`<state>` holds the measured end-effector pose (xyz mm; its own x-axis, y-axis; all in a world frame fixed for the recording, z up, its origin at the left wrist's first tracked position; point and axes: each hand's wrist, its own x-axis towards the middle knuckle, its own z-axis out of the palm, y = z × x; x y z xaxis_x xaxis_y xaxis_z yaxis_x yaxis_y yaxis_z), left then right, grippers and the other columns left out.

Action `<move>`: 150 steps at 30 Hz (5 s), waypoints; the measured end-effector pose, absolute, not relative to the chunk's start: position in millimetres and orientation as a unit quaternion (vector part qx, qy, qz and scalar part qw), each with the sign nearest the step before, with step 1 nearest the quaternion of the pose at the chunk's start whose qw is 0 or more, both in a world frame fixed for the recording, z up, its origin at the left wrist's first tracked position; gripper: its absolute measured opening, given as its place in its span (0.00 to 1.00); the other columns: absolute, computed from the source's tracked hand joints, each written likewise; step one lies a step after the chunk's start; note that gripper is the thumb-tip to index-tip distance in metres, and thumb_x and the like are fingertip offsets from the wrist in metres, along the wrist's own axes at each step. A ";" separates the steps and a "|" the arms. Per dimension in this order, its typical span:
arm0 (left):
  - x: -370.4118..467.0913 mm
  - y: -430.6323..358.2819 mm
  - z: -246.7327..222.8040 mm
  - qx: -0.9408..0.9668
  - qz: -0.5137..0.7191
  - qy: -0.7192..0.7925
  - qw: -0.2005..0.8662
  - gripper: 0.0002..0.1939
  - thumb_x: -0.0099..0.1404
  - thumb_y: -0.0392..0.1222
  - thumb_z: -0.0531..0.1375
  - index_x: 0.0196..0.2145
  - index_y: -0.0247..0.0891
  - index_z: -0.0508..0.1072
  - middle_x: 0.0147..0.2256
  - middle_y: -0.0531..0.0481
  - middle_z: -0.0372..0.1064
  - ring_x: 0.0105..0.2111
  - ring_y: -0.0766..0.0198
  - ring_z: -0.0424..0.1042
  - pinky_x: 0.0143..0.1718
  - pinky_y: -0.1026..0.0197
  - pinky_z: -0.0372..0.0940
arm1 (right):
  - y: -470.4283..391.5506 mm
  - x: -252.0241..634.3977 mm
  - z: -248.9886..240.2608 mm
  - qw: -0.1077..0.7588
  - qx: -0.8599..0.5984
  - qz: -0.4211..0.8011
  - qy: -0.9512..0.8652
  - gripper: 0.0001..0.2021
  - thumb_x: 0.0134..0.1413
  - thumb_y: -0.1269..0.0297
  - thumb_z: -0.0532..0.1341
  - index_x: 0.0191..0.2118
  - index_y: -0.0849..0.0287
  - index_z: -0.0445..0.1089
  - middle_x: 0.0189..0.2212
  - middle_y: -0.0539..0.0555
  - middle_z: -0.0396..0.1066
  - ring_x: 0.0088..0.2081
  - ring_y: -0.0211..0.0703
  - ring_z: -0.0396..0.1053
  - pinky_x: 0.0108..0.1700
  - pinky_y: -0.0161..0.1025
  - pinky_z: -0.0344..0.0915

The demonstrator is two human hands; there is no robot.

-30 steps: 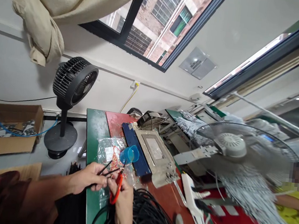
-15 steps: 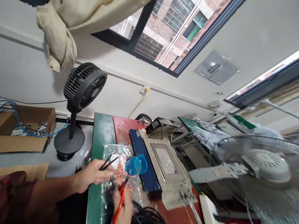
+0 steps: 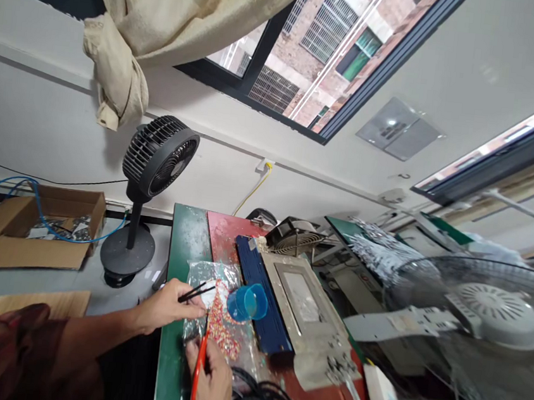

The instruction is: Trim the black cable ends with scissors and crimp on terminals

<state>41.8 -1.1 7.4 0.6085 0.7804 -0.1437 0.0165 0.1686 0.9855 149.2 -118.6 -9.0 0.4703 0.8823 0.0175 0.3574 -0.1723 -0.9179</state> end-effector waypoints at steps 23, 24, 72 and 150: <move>38.9 -11.2 -2.1 0.501 0.141 0.271 0.810 0.21 0.44 0.48 0.68 0.33 0.31 0.74 0.17 0.58 0.60 0.17 0.75 0.56 0.18 0.69 0.43 | -119.4 151.4 2.3 0.635 -0.608 0.421 -0.225 0.22 0.44 0.44 0.62 0.20 0.59 0.62 0.11 0.44 0.57 0.14 0.30 0.53 0.17 0.29 0.48; 38.7 -12.8 -1.7 0.499 0.138 0.269 0.812 0.21 0.43 0.48 0.68 0.33 0.31 0.73 0.17 0.57 0.60 0.17 0.74 0.56 0.18 0.69 0.44 | -119.4 151.1 2.6 0.637 -0.604 0.424 -0.224 0.22 0.44 0.44 0.62 0.20 0.59 0.61 0.11 0.44 0.57 0.14 0.30 0.53 0.18 0.29 0.48; 46.3 -28.1 -12.6 0.438 0.153 0.192 0.865 0.21 0.47 0.52 0.67 0.29 0.31 0.68 0.21 0.56 0.61 0.16 0.78 0.54 0.16 0.69 0.40 | -124.8 152.4 -18.0 0.642 -0.523 0.531 -0.179 0.22 0.36 0.46 0.68 0.18 0.60 0.62 0.11 0.44 0.58 0.13 0.28 0.51 0.16 0.29 0.46; 42.1 -26.0 -9.6 0.360 0.116 0.152 0.913 0.19 0.51 0.49 0.65 0.25 0.33 0.63 0.22 0.56 0.58 0.14 0.80 0.49 0.16 0.68 0.34 | -120.3 153.5 -10.7 0.638 -0.581 0.436 -0.255 0.20 0.43 0.48 0.65 0.20 0.60 0.64 0.13 0.46 0.59 0.16 0.32 0.56 0.20 0.30 0.51</move>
<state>42.1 -26.0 -9.6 0.9272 0.3207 -0.1935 -0.1025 0.7142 0.6924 153.5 -120.3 -10.7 0.4898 0.8528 -0.1812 -0.2607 -0.0551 -0.9639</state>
